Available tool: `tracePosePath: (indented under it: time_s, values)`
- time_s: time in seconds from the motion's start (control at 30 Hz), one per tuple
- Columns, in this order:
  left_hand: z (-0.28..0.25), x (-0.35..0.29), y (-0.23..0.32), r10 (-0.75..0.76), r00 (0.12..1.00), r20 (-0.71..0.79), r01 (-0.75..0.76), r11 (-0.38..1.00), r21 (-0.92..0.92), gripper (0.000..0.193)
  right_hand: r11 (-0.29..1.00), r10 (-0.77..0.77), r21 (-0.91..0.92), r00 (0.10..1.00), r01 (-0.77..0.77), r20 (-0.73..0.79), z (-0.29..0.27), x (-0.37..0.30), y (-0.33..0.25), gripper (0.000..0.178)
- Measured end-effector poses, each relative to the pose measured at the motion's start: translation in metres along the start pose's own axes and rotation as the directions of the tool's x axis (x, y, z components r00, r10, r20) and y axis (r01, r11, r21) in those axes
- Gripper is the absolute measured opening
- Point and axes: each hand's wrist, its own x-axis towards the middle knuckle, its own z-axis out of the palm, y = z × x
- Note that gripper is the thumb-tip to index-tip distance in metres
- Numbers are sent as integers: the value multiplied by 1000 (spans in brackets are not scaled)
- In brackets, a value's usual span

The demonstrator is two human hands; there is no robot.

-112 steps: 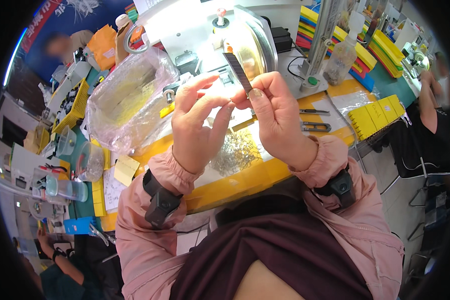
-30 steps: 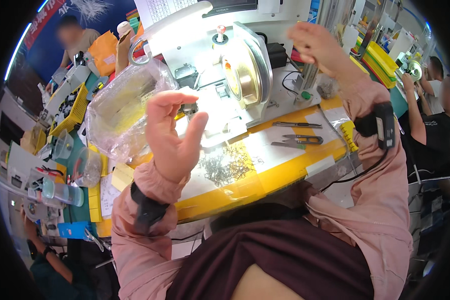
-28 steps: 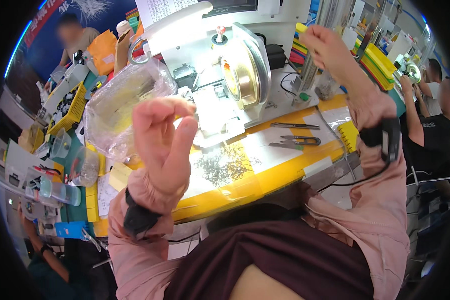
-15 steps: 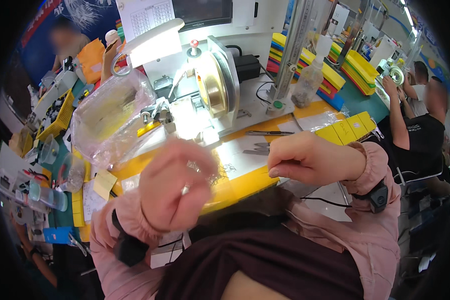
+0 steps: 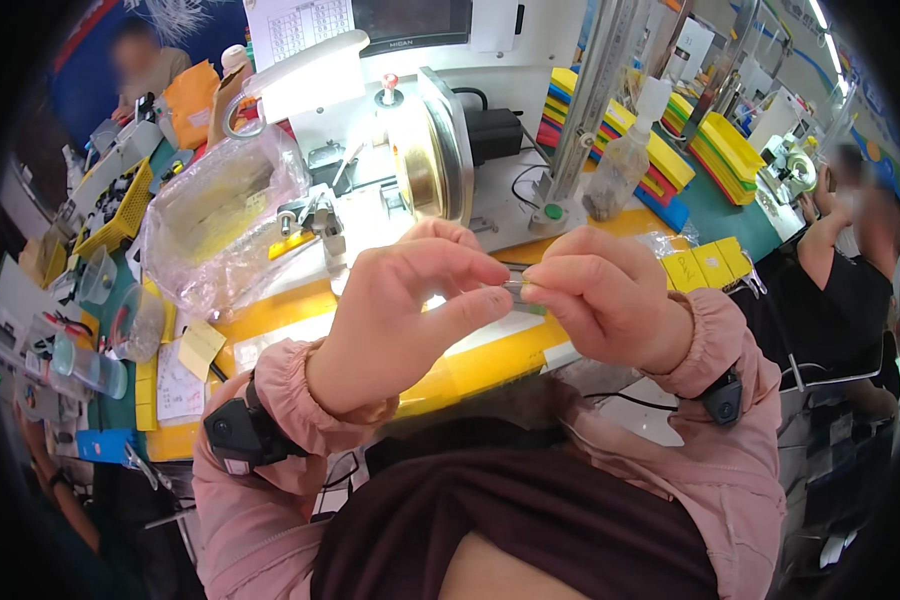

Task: Assembling small electronic components using a specialized machine and hand tools.

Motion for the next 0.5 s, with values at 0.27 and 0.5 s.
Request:
tracePosePath:
  time_s: [0.27,0.5]
  values:
    - [-16,-1,-6,703,683,-197,-424,602,677,11,941,336,50,942,-335,-19,-3,5,31,62]
    - [0,4,-34,569,773,282,-596,498,630,15,771,632,-1,765,-637,-123,-31,-50,144,23]
